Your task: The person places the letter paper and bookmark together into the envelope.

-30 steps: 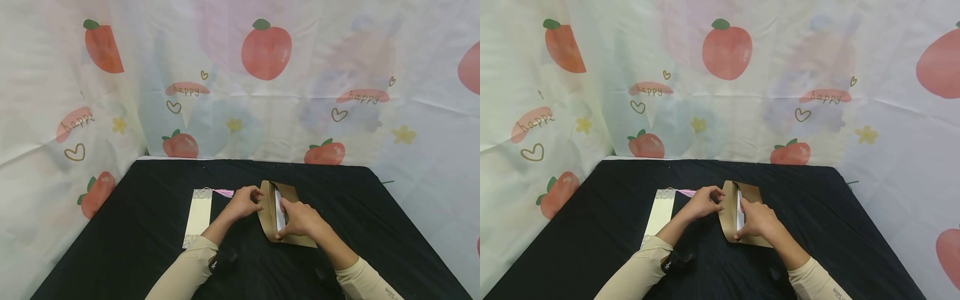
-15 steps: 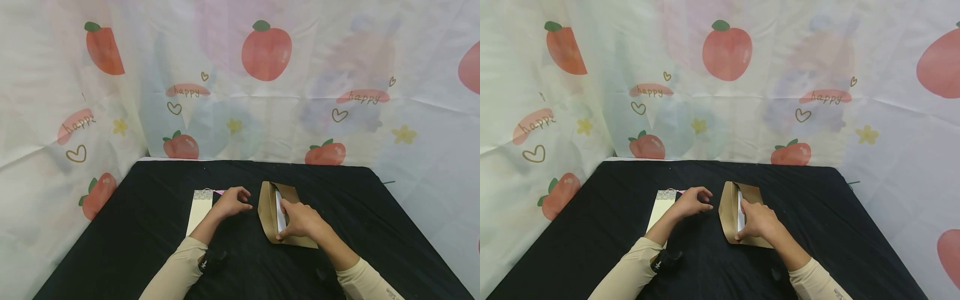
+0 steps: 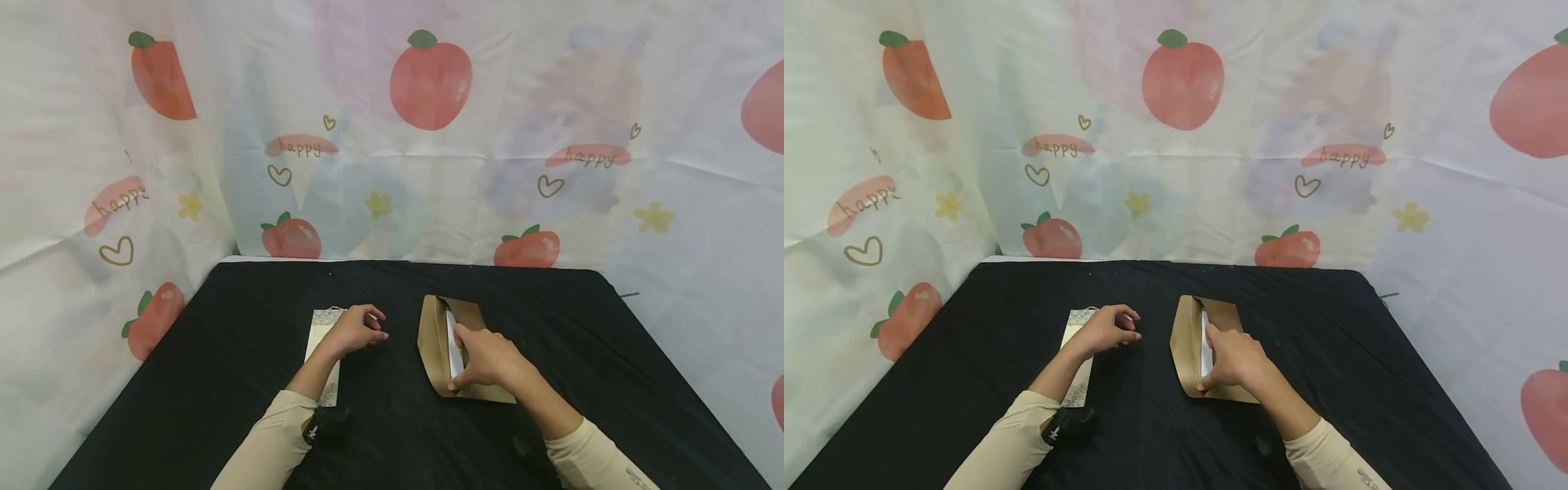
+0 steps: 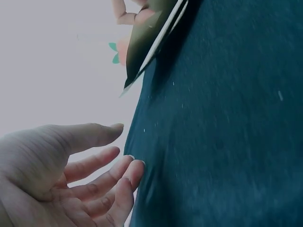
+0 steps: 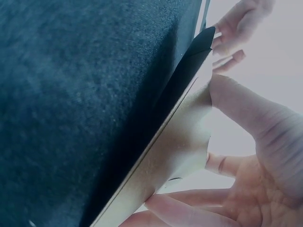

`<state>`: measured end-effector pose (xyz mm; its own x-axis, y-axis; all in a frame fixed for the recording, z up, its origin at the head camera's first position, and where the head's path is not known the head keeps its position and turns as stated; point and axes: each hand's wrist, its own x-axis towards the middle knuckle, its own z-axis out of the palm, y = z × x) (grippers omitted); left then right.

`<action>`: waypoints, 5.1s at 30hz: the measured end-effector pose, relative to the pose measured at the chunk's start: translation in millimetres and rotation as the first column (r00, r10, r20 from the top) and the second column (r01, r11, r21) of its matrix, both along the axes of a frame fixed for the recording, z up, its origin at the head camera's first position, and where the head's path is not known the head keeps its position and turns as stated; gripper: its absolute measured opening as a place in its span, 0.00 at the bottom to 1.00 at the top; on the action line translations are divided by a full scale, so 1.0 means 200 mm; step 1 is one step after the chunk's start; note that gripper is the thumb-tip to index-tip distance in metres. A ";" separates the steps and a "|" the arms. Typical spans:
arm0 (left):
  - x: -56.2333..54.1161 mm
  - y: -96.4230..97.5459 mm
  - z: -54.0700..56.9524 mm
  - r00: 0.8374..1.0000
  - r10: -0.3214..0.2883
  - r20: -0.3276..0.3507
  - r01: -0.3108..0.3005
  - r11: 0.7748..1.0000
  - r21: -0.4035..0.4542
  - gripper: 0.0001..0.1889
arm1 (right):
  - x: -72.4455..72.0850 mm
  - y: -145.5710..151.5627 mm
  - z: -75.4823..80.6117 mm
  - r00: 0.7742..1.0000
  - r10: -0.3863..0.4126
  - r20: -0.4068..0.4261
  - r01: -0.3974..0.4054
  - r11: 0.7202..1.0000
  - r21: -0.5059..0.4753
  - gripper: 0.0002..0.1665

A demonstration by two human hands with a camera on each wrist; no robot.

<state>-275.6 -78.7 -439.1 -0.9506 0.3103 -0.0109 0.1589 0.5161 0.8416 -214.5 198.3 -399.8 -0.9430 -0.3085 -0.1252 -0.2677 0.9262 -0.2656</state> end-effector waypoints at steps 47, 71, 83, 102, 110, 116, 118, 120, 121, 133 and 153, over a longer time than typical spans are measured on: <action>0.08 -0.51 -0.03 0.961 0.271 -0.064 -0.278 0.933 -0.228 0.25 | 0.00 -0.01 0.00 1.000 0.014 0.000 -0.014 1.000 0.014 0.41; 0.15 -0.44 0.00 0.977 0.212 -0.036 -0.213 0.929 -0.304 0.32 | -0.01 -0.02 -0.01 1.000 0.015 -0.010 -0.015 0.999 0.036 0.42; 0.13 -0.46 0.01 0.962 0.270 -0.026 -0.270 0.945 -0.181 0.31 | -0.01 -0.02 -0.01 1.000 0.019 -0.010 -0.018 0.999 0.033 0.42; 0.09 -0.50 -0.03 0.946 0.324 -0.027 -0.324 0.946 0.006 0.33 | 0.00 -0.02 0.00 1.000 0.016 -0.006 -0.016 0.999 0.037 0.42; 0.09 -0.51 0.01 0.949 0.316 -0.018 -0.314 0.947 0.067 0.33 | -0.01 -0.02 0.00 1.000 0.018 0.000 -0.018 0.999 0.039 0.42; 0.09 -0.52 0.05 0.959 0.285 -0.013 -0.282 0.954 0.098 0.33 | -0.01 -0.01 0.00 1.000 0.025 -0.004 -0.025 0.999 0.033 0.42; 0.08 -0.53 0.06 0.961 0.276 -0.020 -0.272 0.957 0.101 0.33 | -0.01 -0.01 0.00 1.000 0.029 -0.005 -0.029 0.999 0.030 0.41; 0.08 -0.53 0.08 0.963 0.266 -0.028 -0.262 0.960 0.101 0.33 | -0.01 -0.01 0.00 1.000 0.029 -0.003 -0.028 0.999 0.025 0.41; 0.08 -0.53 0.09 0.964 0.264 -0.033 -0.260 0.961 0.099 0.34 | -0.01 -0.01 0.00 1.000 0.028 -0.002 -0.028 0.999 0.025 0.41; 0.11 -0.52 0.13 0.971 0.232 -0.050 -0.226 0.969 0.099 0.34 | -0.01 -0.01 -0.01 0.999 0.033 -0.003 -0.033 0.999 0.019 0.41; 0.12 -0.34 0.17 0.991 0.132 -0.034 -0.125 0.979 0.163 0.34 | -0.01 -0.01 0.00 1.000 0.027 0.000 -0.027 0.999 0.028 0.41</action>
